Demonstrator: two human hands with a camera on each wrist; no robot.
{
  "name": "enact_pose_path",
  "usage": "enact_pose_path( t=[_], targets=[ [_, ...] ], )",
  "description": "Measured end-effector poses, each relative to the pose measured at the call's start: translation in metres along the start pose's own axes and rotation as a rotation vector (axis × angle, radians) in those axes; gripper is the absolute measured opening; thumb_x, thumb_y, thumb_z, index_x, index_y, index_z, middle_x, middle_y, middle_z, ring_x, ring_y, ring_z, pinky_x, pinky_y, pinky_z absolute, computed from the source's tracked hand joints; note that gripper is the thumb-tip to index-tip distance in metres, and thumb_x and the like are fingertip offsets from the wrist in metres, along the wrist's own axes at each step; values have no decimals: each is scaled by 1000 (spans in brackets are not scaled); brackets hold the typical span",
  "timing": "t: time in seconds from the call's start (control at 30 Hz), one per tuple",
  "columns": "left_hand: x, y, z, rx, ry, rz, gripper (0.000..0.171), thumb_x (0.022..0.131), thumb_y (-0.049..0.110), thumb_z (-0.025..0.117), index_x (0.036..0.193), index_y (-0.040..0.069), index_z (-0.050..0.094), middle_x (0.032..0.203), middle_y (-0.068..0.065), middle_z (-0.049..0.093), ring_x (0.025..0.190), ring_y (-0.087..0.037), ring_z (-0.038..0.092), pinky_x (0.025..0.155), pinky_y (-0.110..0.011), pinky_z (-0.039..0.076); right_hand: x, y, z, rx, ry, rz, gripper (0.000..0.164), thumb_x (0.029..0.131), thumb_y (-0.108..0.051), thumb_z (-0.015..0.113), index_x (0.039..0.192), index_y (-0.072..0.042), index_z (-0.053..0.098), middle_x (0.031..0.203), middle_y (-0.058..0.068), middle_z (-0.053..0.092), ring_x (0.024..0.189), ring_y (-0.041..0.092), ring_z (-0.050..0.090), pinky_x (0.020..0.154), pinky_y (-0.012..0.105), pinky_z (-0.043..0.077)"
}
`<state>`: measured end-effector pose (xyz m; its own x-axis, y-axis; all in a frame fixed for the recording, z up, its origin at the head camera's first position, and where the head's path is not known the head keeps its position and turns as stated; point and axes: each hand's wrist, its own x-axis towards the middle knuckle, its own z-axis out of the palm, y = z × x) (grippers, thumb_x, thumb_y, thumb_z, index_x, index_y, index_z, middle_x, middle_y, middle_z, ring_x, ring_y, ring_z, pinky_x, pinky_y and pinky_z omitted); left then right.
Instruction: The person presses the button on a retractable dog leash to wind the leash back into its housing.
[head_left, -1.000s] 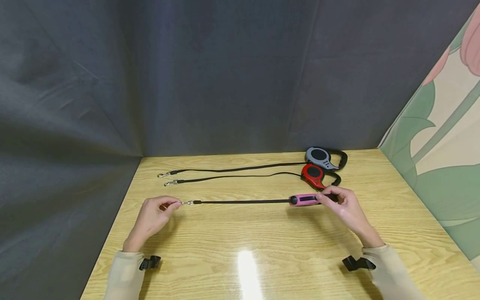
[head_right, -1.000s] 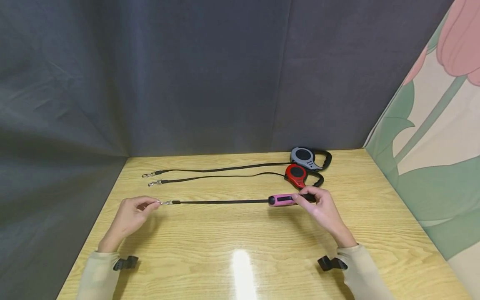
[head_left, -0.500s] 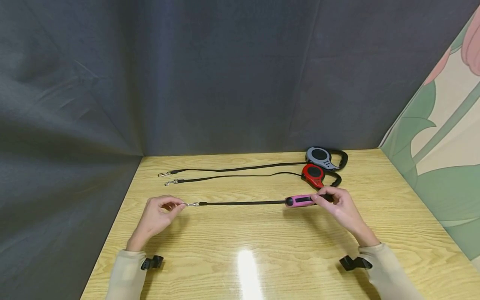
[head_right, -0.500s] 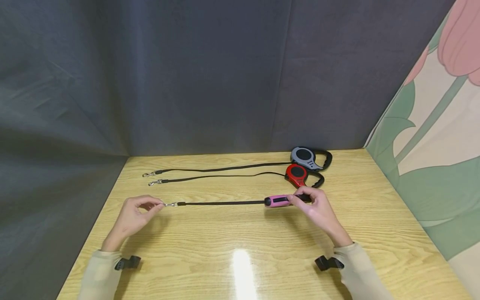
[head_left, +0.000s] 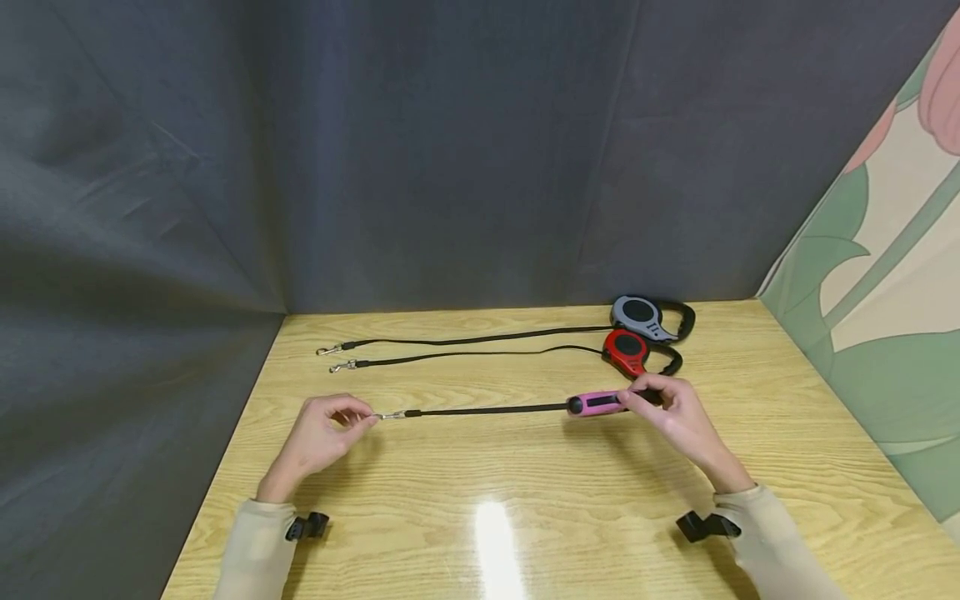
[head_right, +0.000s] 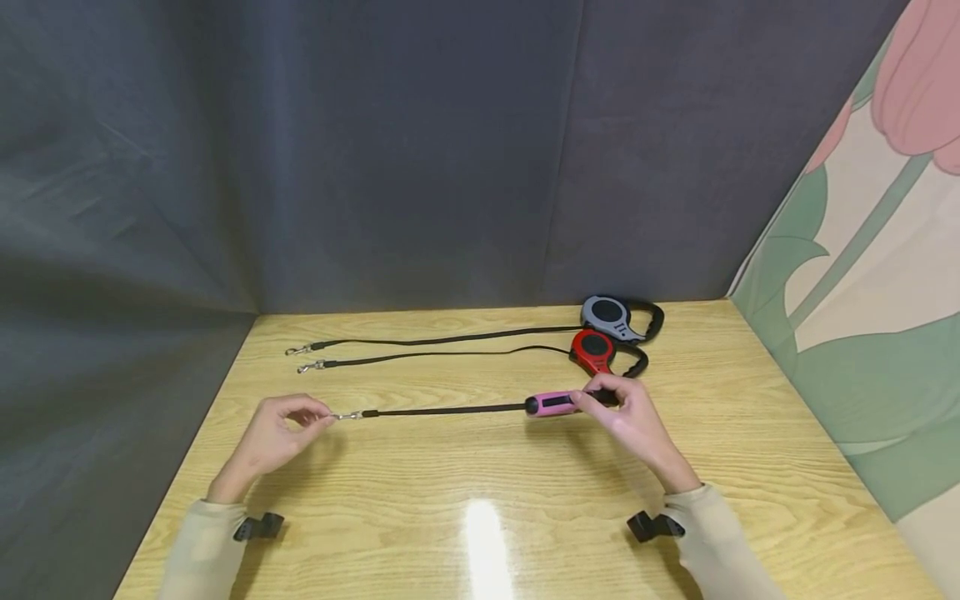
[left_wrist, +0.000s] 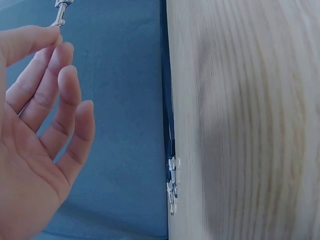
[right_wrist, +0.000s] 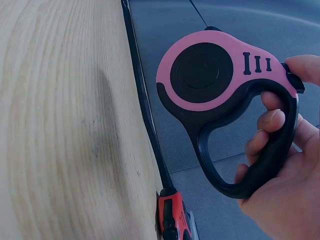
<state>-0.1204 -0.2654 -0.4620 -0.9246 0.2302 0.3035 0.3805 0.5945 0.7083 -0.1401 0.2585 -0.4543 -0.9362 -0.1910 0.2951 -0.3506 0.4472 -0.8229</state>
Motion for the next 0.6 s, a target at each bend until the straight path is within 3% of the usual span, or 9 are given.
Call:
enact_pose_path(
  t=[0.27, 0.6],
  targets=[
    [1, 4, 1, -92, -65, 6, 6, 92, 5, 82, 92, 11, 83, 80, 5, 74, 72, -5, 64, 71, -25, 57, 2, 0, 1, 33, -11, -16, 15, 97, -3, 72, 85, -12, 70, 80, -11, 66, 73, 9, 52, 69, 28, 41],
    [2, 4, -2, -64, -111, -27, 6, 95, 8, 80, 95, 12, 84, 82, 3, 76, 74, -5, 64, 73, -26, 56, 2, 3, 1, 27, -19, -17, 16, 98, -3, 72, 85, -13, 71, 81, -11, 67, 76, 10, 54, 72, 28, 43]
  ],
)
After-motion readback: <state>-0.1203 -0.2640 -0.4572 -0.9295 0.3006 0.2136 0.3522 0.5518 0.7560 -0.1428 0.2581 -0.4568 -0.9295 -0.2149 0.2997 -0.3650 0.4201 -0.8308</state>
